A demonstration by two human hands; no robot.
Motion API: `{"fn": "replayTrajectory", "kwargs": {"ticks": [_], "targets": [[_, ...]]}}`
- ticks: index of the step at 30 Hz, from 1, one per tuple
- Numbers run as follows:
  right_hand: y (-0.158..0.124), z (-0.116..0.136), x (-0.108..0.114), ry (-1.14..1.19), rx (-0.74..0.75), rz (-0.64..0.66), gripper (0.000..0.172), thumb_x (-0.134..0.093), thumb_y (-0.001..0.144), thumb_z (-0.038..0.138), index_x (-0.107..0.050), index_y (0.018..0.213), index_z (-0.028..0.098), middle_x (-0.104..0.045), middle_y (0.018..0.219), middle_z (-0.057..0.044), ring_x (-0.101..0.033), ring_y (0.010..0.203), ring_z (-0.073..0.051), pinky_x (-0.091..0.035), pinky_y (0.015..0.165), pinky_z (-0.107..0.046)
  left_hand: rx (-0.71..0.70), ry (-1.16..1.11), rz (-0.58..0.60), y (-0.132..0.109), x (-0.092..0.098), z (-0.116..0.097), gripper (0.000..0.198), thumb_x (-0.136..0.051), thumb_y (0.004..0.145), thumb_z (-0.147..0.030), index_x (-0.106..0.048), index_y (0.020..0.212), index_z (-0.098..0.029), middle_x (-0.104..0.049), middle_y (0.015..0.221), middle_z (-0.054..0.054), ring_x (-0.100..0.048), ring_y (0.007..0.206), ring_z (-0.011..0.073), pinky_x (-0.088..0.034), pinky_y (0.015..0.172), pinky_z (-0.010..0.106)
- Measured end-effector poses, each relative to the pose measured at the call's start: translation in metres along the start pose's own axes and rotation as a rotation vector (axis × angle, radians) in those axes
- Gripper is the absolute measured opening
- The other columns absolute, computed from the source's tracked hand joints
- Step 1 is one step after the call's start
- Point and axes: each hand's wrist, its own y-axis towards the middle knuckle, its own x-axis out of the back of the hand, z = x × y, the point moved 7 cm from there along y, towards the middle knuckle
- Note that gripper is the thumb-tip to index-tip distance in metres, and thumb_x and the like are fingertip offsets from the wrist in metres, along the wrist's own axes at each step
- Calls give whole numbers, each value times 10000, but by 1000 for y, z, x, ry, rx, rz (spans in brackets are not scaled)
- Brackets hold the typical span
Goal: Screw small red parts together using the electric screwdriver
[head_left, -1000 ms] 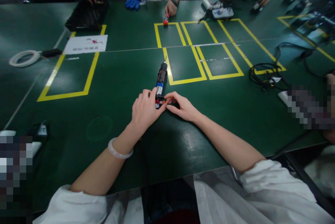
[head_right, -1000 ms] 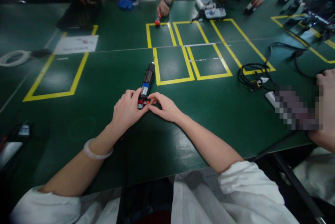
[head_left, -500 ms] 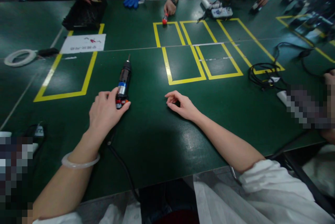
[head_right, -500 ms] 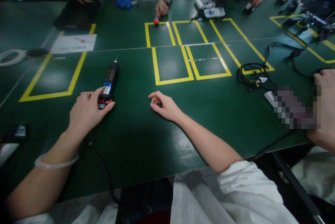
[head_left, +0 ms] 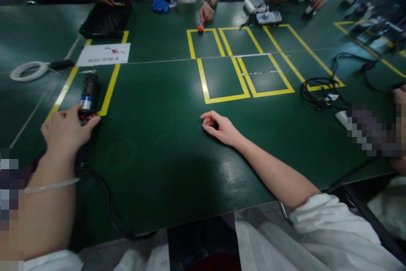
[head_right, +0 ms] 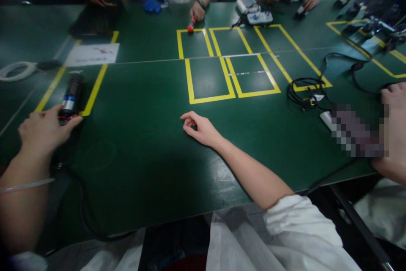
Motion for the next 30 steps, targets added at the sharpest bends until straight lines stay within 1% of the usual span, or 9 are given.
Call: {"fn": "replayTrajectory", "kwargs": {"ticks": [2,6,13,15,17,20,24,27,30], "targets": [[0,0,0,4,-4,3,251,-560,888,200,-563,1138,189,-660,913,-19,-620,856,-146,-507,859,-313,51,75,-118,-5,7,3,784,-210,902,-693,-325,1469,-164,-439,1395,199,-439,1200,360,-383,981,481],[0,1,0,14,-14,4,250,-561,888,203,-563,1137,187,-656,913,-21,-619,850,-145,-506,856,-316,-33,83,-318,-24,15,-13,639,-202,934,-635,-423,1338,-192,-449,1343,145,-480,1136,316,-437,924,439],[0,-3,0,31,-51,-4,243,-572,888,232,-569,1128,195,-650,903,-11,-602,786,-125,-496,789,-283,47,-17,-287,-26,25,-24,557,-208,963,-542,-533,1224,-173,-507,1272,116,-522,1076,313,-466,861,457],[0,-5,0,35,-69,0,244,-573,890,241,-574,1128,188,-645,880,-6,-581,739,-116,-482,740,-267,21,-96,-314,-29,34,-40,522,-257,971,-518,-546,1233,-170,-561,1222,105,-542,1062,300,-463,876,458],[1,-6,-1,44,-77,4,241,-574,890,249,-584,1120,176,-642,857,-5,-566,709,-112,-468,712,-262,-107,-285,-301,-38,41,-73,475,-343,969,-491,-549,1249,-167,-620,1158,93,-573,1033,266,-464,905,439],[1,-7,-1,61,-78,3,213,-580,889,261,-609,1076,163,-642,836,-7,-558,702,-113,-457,704,-263,-473,-747,-91,-62,44,-149,437,-422,966,-437,-567,1239,-129,-670,1051,85,-623,953,195,-481,900,351],[1,-9,-1,124,-102,15,240,-606,893,317,-610,1084,173,-649,832,-2,-553,693,-109,-446,683,-255,-755,-996,217,-97,34,-234,449,-435,961,-399,-578,1291,-130,-636,887,51,-601,826,165,-483,817,317],[1,-10,-3,188,-107,45,300,-651,875,361,-596,1109,181,-650,835,2,-561,696,-111,-449,669,-252,-813,-1148,442,-109,15,-267,559,-477,942,-364,-429,1448,-132,-596,818,19,-566,750,141,-478,746,287],[3,-9,-4,210,-101,49,264,-665,872,364,-594,1045,178,-647,818,2,-556,682,-109,-454,654,-248,-817,-1205,608,-113,-5,-278,642,-509,930,-367,-351,1495,-106,-568,756,0,-540,703,131,-456,678,265]]}}
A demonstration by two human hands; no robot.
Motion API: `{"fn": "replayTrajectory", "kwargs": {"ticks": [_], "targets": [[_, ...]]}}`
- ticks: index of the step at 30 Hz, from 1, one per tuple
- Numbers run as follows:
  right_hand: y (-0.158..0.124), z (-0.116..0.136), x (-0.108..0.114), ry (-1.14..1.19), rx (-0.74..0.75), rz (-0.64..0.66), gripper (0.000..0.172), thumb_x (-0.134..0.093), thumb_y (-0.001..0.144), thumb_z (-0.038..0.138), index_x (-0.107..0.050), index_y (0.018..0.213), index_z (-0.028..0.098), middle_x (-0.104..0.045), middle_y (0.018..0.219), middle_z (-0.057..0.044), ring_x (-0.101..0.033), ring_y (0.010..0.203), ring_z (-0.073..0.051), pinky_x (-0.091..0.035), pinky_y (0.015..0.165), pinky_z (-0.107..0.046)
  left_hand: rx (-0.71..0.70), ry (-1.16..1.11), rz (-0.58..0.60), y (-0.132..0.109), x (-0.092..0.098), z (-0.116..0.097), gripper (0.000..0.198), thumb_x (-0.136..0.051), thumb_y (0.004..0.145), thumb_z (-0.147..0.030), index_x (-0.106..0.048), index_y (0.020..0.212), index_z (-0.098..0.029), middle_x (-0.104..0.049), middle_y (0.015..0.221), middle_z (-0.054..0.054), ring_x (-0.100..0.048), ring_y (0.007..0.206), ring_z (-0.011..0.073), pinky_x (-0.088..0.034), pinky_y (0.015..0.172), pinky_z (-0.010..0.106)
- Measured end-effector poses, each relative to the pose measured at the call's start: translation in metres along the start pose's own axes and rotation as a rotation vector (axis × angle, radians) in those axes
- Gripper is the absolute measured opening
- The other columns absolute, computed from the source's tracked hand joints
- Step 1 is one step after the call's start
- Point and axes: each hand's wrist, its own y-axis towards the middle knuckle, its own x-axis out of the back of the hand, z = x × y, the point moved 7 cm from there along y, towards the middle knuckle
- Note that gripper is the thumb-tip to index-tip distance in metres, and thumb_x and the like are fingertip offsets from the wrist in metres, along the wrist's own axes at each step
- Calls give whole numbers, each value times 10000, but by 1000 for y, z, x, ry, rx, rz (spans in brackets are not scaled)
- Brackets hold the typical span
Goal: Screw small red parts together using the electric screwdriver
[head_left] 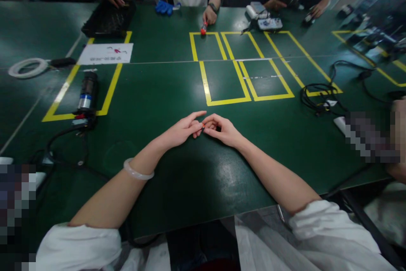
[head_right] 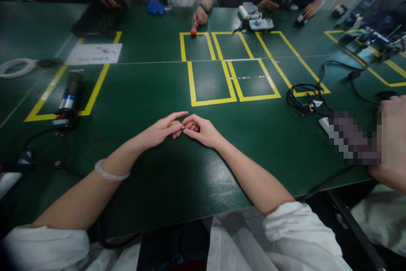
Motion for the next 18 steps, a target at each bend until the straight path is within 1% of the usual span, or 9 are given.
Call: {"fn": "replayTrajectory", "kwargs": {"ticks": [2,5,8,10,13,16,18], "targets": [[1,0,-1,-4,2,4,244,-661,878,363,-590,1019,176,-654,817,-2,-559,681,-109,-462,653,-249,6,-23,18,0,-2,7,651,-517,932,-377,-348,1497,-100,-558,737,-7,-530,692,127,-441,657,256],[1,1,-3,-33,2,27,239,-654,884,359,-593,1025,176,-668,831,-9,-579,702,-116,-479,671,-258,-9,-42,30,0,-4,9,651,-524,936,-376,-343,1504,-116,-560,733,-13,-531,690,121,-434,657,249],[0,1,-2,-53,-2,17,218,-668,872,349,-596,985,177,-659,822,-5,-583,709,-118,-481,676,-259,-27,-59,-9,-1,-3,10,605,-497,952,-385,-379,1477,-111,-578,726,-9,-553,694,128,-448,680,262],[-1,1,0,-47,1,-9,213,-679,860,341,-594,969,180,-645,806,2,-574,698,-115,-473,664,-256,-33,-74,-58,0,0,13,526,-477,960,-395,-458,1395,-101,-610,754,11,-581,708,138,-467,704,279],[-2,0,2,-31,9,-41,212,-685,849,327,-593,972,181,-631,796,5,-564,687,-111,-460,647,-254,-25,-95,-107,1,3,18,392,-477,956,-420,-566,1168,-102,-646,796,45,-612,725,149,-487,730,297],[-2,-1,2,-31,5,-63,217,-695,830,332,-587,950,186,-628,786,6,-557,677,-112,-454,631,-255,-18,-81,-112,1,5,19,347,-502,945,-448,-600,995,-119,-657,810,57,-621,743,150,-488,764,304],[-1,-1,2,-31,2,-70,223,-698,821,338,-581,939,190,-629,785,7,-555,671,-112,-458,628,-257,-9,-75,-102,0,4,18,340,-560,914,-453,-610,970,-121,-658,824,58,-616,749,148,-483,775,305]]}}
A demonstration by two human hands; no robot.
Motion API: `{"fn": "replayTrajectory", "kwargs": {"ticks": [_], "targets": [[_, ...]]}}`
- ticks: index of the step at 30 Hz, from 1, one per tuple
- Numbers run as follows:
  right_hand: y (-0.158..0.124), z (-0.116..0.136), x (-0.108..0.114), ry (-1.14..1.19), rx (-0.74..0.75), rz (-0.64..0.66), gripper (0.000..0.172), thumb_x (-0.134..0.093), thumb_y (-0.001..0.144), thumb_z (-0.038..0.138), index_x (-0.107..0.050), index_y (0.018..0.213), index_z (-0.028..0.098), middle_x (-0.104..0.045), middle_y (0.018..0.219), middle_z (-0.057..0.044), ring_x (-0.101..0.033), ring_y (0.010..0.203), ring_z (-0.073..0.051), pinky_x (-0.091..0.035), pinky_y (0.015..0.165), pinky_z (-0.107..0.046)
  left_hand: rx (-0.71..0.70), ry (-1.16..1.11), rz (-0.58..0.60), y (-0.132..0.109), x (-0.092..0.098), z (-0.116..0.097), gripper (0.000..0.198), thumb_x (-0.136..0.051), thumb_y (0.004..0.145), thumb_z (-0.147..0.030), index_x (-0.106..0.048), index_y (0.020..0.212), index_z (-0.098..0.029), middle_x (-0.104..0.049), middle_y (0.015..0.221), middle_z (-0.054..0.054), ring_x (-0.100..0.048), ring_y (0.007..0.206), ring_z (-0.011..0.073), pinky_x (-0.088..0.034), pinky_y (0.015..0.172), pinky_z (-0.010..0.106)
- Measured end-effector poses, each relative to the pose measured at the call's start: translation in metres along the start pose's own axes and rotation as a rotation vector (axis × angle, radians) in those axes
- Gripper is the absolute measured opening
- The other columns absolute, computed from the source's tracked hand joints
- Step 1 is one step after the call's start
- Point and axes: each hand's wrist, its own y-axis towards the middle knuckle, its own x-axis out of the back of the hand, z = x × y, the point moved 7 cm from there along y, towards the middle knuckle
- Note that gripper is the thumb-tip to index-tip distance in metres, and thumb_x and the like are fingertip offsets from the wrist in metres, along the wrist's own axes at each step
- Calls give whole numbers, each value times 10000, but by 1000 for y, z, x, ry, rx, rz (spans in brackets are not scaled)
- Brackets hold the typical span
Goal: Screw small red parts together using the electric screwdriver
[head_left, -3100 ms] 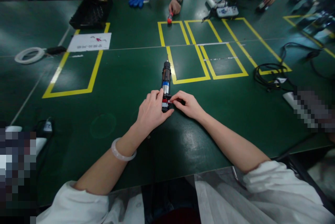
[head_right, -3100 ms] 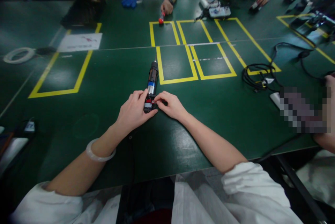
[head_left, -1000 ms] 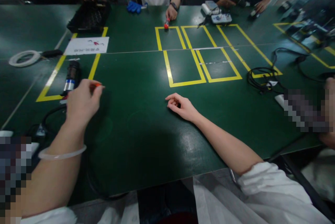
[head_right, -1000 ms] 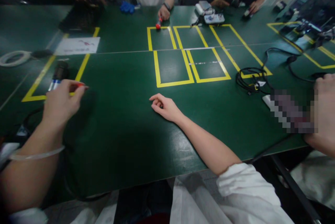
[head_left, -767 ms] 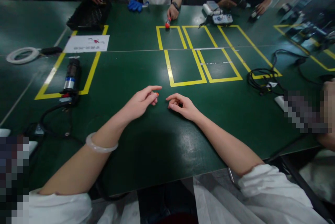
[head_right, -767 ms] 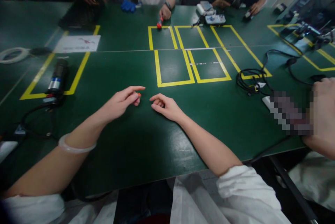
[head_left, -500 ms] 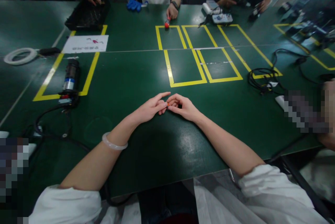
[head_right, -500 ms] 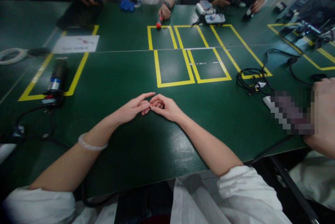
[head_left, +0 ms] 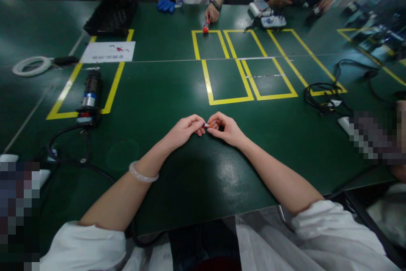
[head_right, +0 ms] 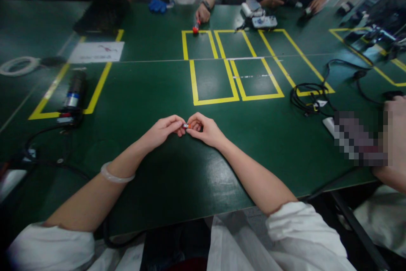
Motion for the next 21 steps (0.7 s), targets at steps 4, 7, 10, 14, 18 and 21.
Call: {"fn": "replayTrajectory", "kwargs": {"ticks": [4,7,10,14,18,21], "targets": [[1,1,0,4,1,11,246,-710,809,332,-578,960,189,-646,818,0,-567,681,-110,-469,641,-258,21,-25,12,-3,-2,-3,350,-678,830,-426,-601,989,-124,-657,845,55,-605,758,146,-483,766,305],[0,1,0,19,-11,20,273,-719,815,349,-583,989,189,-653,825,0,-575,686,-109,-470,643,-253,21,-38,18,-4,-4,-3,341,-701,811,-401,-586,986,-132,-653,850,46,-605,764,141,-483,772,303],[0,-1,0,80,-34,22,264,-680,866,405,-593,981,184,-662,826,-9,-597,701,-115,-487,658,-258,17,-43,25,-4,-4,-2,334,-697,817,-385,-577,1001,-134,-659,877,51,-615,796,145,-485,797,309],[1,-2,0,138,-45,11,302,-625,905,478,-595,927,179,-665,802,-16,-621,715,-126,-516,682,-273,27,-31,34,-4,-5,-2,323,-684,827,-372,-572,1014,-134,-670,909,64,-619,818,151,-482,799,308],[1,-1,1,83,-54,8,301,-658,880,473,-603,914,179,-654,793,-6,-604,682,-117,-502,665,-268,26,-44,29,-6,-6,-4,326,-703,814,-355,-575,1019,-135,-649,886,45,-609,816,145,-469,776,290],[0,2,2,29,-29,16,245,-683,864,415,-617,909,184,-625,775,8,-573,672,-113,-477,652,-261,8,-45,17,-6,-5,-5,325,-710,810,-361,-582,1010,-139,-626,886,30,-597,814,137,-467,779,285]]}}
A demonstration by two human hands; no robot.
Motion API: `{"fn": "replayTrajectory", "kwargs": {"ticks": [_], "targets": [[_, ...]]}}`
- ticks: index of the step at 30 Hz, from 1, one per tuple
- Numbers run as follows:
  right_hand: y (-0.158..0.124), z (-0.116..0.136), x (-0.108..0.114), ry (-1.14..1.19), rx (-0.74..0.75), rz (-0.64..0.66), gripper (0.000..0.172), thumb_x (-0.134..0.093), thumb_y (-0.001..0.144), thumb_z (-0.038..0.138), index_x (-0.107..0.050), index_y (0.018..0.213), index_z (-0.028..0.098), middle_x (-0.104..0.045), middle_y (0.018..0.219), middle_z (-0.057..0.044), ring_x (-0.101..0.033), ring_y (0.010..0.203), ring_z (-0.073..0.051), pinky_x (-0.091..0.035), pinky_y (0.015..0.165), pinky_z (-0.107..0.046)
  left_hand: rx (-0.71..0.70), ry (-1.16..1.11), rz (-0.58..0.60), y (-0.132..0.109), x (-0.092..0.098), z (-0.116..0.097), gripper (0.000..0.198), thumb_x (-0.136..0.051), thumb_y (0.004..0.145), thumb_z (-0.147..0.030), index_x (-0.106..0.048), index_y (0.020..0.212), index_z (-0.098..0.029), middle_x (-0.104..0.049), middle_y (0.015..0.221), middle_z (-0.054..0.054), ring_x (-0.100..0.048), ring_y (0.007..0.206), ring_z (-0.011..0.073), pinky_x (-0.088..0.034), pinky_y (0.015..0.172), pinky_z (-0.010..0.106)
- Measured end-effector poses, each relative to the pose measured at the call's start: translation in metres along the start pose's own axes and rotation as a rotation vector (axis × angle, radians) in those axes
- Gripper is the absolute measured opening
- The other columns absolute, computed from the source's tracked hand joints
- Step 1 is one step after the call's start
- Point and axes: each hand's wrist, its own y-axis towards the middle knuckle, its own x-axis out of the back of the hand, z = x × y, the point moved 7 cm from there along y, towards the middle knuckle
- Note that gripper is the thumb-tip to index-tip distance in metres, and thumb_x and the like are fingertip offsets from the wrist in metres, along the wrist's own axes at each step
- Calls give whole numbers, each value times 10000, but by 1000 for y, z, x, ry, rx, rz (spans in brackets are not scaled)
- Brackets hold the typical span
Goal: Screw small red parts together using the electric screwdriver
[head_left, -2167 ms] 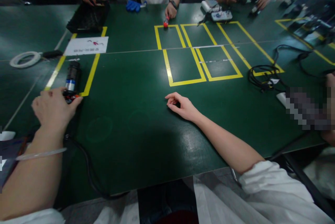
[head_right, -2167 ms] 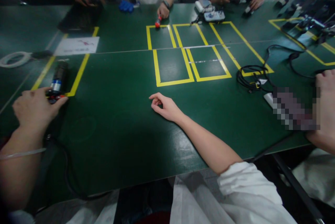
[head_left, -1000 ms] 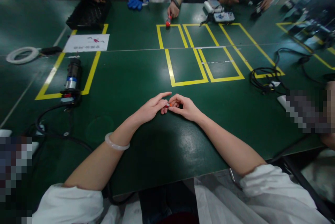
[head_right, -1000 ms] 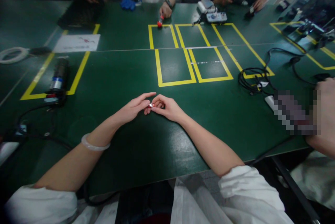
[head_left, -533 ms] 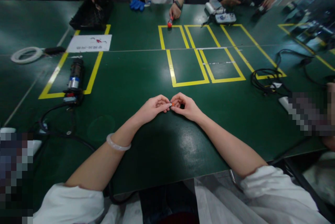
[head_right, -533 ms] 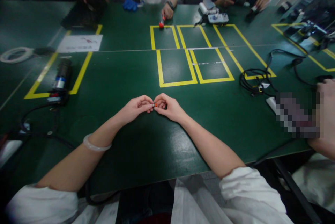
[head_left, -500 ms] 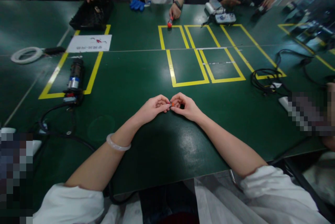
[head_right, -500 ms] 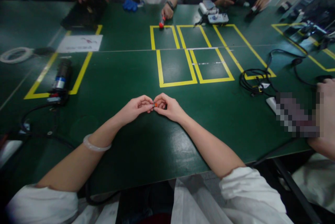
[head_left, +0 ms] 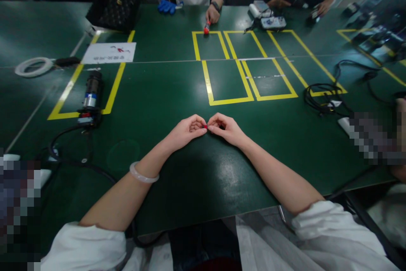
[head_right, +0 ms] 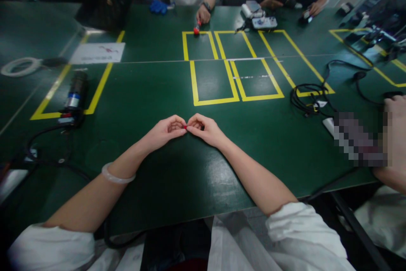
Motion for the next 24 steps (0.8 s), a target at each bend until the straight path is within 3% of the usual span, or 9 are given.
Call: {"fn": "replayTrajectory", "kwargs": {"ticks": [5,9,14,24], "targets": [[1,4,-2,-56,74,16,161,-678,847,304,-617,940,188,-630,823,-1,-575,694,-117,-445,627,-254,-32,-7,-23,2,3,3,301,-710,812,-348,-576,982,-139,-618,900,29,-600,833,133,-470,786,277],[1,4,0,-137,102,-18,200,-690,815,245,-598,987,198,-657,887,-12,-605,750,-132,-448,653,-262,-54,-6,-32,3,5,7,292,-728,796,-313,-565,968,-142,-621,913,29,-607,842,128,-472,777,262],[0,6,2,-283,135,-45,142,-690,826,238,-630,948,198,-658,909,-22,-614,818,-153,-448,706,-286,-50,-8,-29,4,5,8,299,-733,792,-306,-565,975,-140,-630,931,37,-615,854,131,-476,783,261],[-1,6,3,-303,139,-45,114,-670,839,221,-631,944,199,-665,896,-16,-626,813,-148,-459,711,-281,-19,38,-18,3,4,3,331,-712,798,-370,-576,994,-141,-643,948,50,-627,873,153,-496,816,298]]}}
